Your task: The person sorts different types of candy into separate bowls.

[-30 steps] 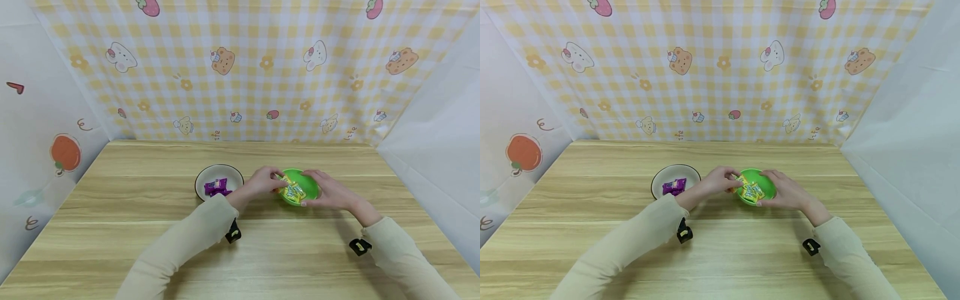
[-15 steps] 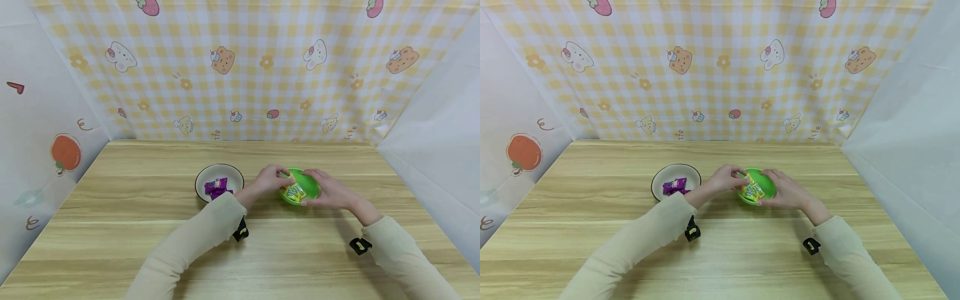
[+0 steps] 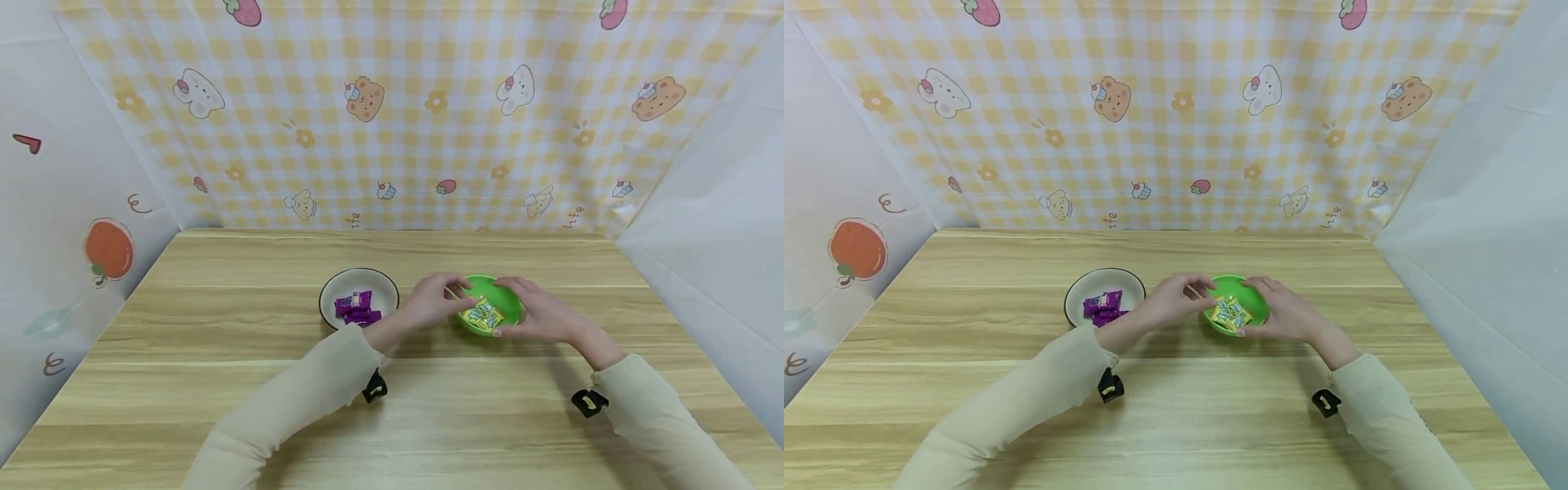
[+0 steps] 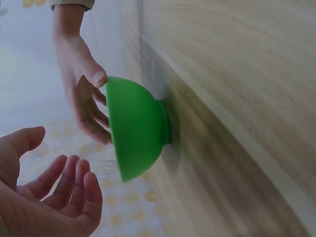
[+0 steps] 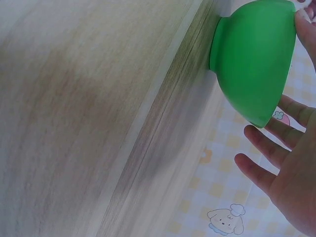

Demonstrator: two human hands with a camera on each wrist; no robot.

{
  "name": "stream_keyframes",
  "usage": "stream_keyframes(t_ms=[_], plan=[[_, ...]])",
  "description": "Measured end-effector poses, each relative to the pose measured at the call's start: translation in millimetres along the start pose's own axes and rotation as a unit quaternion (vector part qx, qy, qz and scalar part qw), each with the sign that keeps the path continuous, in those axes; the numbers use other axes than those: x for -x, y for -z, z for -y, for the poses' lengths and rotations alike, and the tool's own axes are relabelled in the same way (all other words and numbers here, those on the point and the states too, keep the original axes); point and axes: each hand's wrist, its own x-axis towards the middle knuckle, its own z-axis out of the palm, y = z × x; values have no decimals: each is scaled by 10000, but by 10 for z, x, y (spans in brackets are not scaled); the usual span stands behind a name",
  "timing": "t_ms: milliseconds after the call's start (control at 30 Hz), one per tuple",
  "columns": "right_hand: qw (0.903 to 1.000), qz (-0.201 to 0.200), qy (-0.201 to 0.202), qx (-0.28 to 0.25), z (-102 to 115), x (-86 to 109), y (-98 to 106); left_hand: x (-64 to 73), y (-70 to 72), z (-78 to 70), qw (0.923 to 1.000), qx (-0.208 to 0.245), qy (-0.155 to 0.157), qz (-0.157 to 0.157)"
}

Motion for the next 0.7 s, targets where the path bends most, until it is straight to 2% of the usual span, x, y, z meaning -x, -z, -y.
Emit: stream_keyframes(t_ms=[100,200,333,500,600,700], plan=[[10000,10,-67,-7,1,4,2,115,67,-22,9967,-656,-442,-166],[10000,13,-84,22,-3,-1,0,254,150,-17,9869,-1370,-734,-428],[9999,-26,-59,78,-12,-2,-3,472,280,32,9682,-2103,-1118,-765],[9999,-53,-46,101,-4,13,-11,730,477,190,9382,-2873,-1604,-1077],[9999,-82,-74,95,-6,30,-19,856,597,299,9216,-3266,-1707,-1217],[9992,-371,-3,141,-16,40,-21,965,722,379,9058,-3657,-1644,-1373]])
